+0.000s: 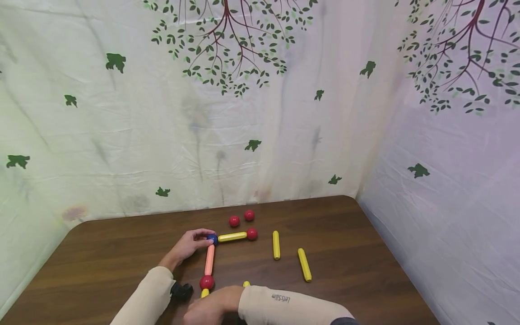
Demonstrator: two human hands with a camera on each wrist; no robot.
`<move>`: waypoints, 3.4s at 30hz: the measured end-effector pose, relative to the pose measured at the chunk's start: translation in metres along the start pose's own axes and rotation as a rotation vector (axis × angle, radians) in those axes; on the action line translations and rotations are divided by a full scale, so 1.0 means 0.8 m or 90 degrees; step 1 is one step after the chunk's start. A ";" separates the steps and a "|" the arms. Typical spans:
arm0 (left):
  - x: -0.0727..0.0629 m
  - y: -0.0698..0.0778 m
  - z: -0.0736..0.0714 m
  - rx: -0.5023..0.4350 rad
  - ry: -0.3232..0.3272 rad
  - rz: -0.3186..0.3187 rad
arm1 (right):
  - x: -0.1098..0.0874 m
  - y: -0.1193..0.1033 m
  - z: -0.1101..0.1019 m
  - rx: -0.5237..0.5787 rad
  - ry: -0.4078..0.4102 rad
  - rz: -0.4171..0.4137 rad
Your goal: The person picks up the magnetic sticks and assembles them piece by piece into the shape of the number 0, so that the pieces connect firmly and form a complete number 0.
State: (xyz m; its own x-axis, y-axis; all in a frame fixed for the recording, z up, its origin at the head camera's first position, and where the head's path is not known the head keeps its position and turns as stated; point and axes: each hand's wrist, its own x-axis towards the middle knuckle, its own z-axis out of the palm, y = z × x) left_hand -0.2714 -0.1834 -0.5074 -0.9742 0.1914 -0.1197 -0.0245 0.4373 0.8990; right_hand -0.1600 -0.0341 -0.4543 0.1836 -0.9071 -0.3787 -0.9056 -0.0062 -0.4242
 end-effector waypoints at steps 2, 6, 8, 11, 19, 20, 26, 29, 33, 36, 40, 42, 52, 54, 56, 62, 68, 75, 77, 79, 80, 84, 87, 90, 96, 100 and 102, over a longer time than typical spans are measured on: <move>0.000 0.000 0.000 0.002 0.000 0.001 | -0.001 0.000 0.000 -0.008 0.000 0.003; 0.000 0.000 0.000 0.001 0.001 0.004 | -0.002 0.000 0.000 -0.011 -0.002 0.010; 0.001 0.000 0.000 0.003 0.001 0.005 | -0.002 0.000 0.001 -0.004 -0.003 0.017; 0.001 0.000 0.000 0.005 0.001 0.005 | -0.002 0.001 0.002 0.000 -0.004 0.018; -0.001 0.000 0.001 0.004 0.000 0.003 | -0.002 0.001 0.004 0.028 -0.001 0.022; -0.001 -0.001 0.002 0.003 0.001 0.003 | -0.002 0.001 0.005 0.024 -0.001 0.023; -0.003 0.001 0.002 0.003 0.002 0.005 | -0.002 0.002 0.008 0.012 0.006 0.021; -0.003 0.002 0.001 0.003 0.002 0.006 | 0.004 0.014 0.017 0.020 0.005 0.022; -0.001 0.001 0.001 0.003 0.002 0.004 | 0.021 0.047 0.046 0.035 0.014 0.025; -0.001 0.001 0.001 0.004 0.001 0.001 | 0.030 0.063 0.063 0.039 0.021 0.025; -0.002 0.001 0.002 0.001 0.001 0.001 | 0.019 0.045 0.048 0.037 0.015 0.023; -0.003 0.001 0.002 0.002 0.000 0.000 | 0.008 0.027 0.033 0.045 0.024 0.015; -0.004 0.003 0.001 0.004 -0.005 0.008 | -0.021 0.000 0.014 0.057 0.138 -0.029; -0.004 0.003 0.000 0.001 -0.005 0.004 | -0.028 0.001 0.014 0.070 0.155 -0.019; -0.003 0.003 0.000 0.003 -0.007 0.006 | -0.037 0.002 0.015 0.083 0.173 -0.006; -0.002 0.001 -0.001 0.007 -0.015 0.016 | -0.066 0.005 0.020 0.166 0.222 0.033; -0.002 0.003 -0.002 0.004 -0.010 0.007 | -0.090 0.011 0.035 0.219 0.269 0.050; -0.001 0.003 -0.002 0.007 -0.007 0.006 | -0.116 0.019 0.052 0.274 0.301 0.066; -0.002 0.003 -0.002 0.008 -0.007 0.005 | -0.122 0.022 0.057 0.288 0.311 0.068; -0.001 0.003 -0.002 0.010 -0.007 0.007 | -0.128 0.024 0.063 0.287 0.319 0.071; -0.001 0.003 -0.002 0.010 -0.007 0.008 | -0.131 0.026 0.066 0.286 0.319 0.076; -0.002 0.004 -0.002 0.013 -0.008 0.007 | -0.143 0.029 0.077 0.261 0.307 0.100; -0.003 0.005 -0.001 0.015 -0.009 0.006 | -0.150 0.029 0.082 0.236 0.302 0.124; -0.005 0.006 -0.002 0.017 -0.008 0.007 | -0.156 0.029 0.086 0.240 0.303 0.144; -0.003 0.005 -0.002 0.019 -0.010 0.006 | -0.164 0.027 0.095 0.262 0.309 0.183; -0.005 0.004 -0.001 0.016 -0.010 0.004 | -0.168 0.023 0.099 0.218 0.325 0.207; -0.006 0.004 -0.001 0.013 -0.011 0.002 | -0.168 0.021 0.100 0.191 0.332 0.220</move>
State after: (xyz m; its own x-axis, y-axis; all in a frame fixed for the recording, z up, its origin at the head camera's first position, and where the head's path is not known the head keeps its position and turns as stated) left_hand -0.2674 -0.1837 -0.5037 -0.9703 0.2079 -0.1238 -0.0161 0.4550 0.8903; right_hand -0.1689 0.1214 -0.4766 -0.3730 -0.9201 -0.1198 -0.7201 0.3685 -0.5879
